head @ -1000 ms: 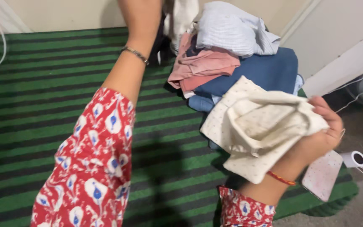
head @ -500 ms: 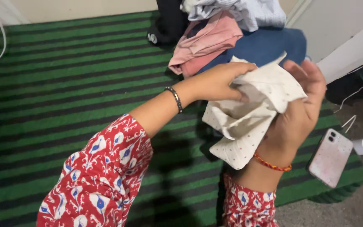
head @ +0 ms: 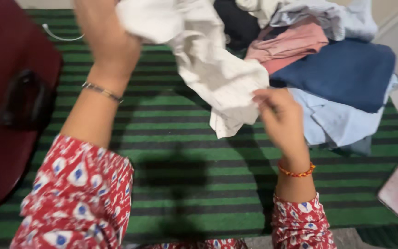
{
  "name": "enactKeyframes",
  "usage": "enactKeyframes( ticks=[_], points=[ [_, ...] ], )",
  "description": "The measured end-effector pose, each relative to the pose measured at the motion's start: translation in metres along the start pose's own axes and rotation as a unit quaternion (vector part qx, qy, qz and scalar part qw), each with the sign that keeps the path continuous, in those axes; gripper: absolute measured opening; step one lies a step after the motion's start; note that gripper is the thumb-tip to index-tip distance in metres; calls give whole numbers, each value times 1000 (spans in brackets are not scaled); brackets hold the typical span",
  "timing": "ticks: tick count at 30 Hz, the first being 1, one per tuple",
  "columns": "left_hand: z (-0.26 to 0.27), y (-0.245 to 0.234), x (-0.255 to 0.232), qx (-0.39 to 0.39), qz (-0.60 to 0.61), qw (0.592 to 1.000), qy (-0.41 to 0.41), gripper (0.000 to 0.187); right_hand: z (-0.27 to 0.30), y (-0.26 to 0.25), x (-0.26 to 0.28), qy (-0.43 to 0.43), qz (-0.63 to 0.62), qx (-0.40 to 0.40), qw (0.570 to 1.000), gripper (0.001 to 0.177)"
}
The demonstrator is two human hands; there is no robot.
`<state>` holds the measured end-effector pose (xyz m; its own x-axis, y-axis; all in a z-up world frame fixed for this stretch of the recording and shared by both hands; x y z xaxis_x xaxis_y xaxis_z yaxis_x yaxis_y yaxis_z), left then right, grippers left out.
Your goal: The person folds a white shirt on a green striped surface, smoothing and aligning the fabric, then places it into a red suitcase. They then pick up a white polka-dotted shirt and begin folding it in the same manner.
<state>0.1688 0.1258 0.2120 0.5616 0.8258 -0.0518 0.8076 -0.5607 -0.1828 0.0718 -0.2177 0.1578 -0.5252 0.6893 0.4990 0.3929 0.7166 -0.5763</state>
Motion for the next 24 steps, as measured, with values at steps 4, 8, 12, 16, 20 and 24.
enactKeyframes(
  ticks=[4, 8, 12, 16, 20, 24],
  points=[
    [76, -67, 25, 215, -20, 976, 19, 19, 16, 59, 9, -7, -63, 128, 990, 18],
    [168, -108, 13, 404, -85, 899, 148, 20, 17, 100, -12, -56, 37, 121, 990, 23],
    [198, -133, 31, 398, -76, 912, 63, 18, 12, 131, -46, -80, 99, 39, 991, 45],
    [195, -119, 39, 313, -24, 948, -51, 19, 15, 145, -60, -60, 171, 39, 983, 45],
    [201, -76, 32, 253, 52, 948, -185, 27, 37, 144, -43, 11, 236, 198, 951, 31],
    [217, -42, 20, 320, -31, 923, -214, 48, 52, 121, -12, 0, 309, 388, 868, 31]
  ],
)
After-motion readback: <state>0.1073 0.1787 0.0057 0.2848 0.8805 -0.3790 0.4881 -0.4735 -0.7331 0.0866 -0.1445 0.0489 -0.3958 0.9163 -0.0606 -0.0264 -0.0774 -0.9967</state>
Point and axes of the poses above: each hand's wrist, its own z-axis away from the middle knuckle, its own y-axis out of the palm, x = y × z, the point moved 7 cm from there along -z, towards the middle knuckle, and after that the axes turned 4 degrees about -x, right-handed, at the moved point
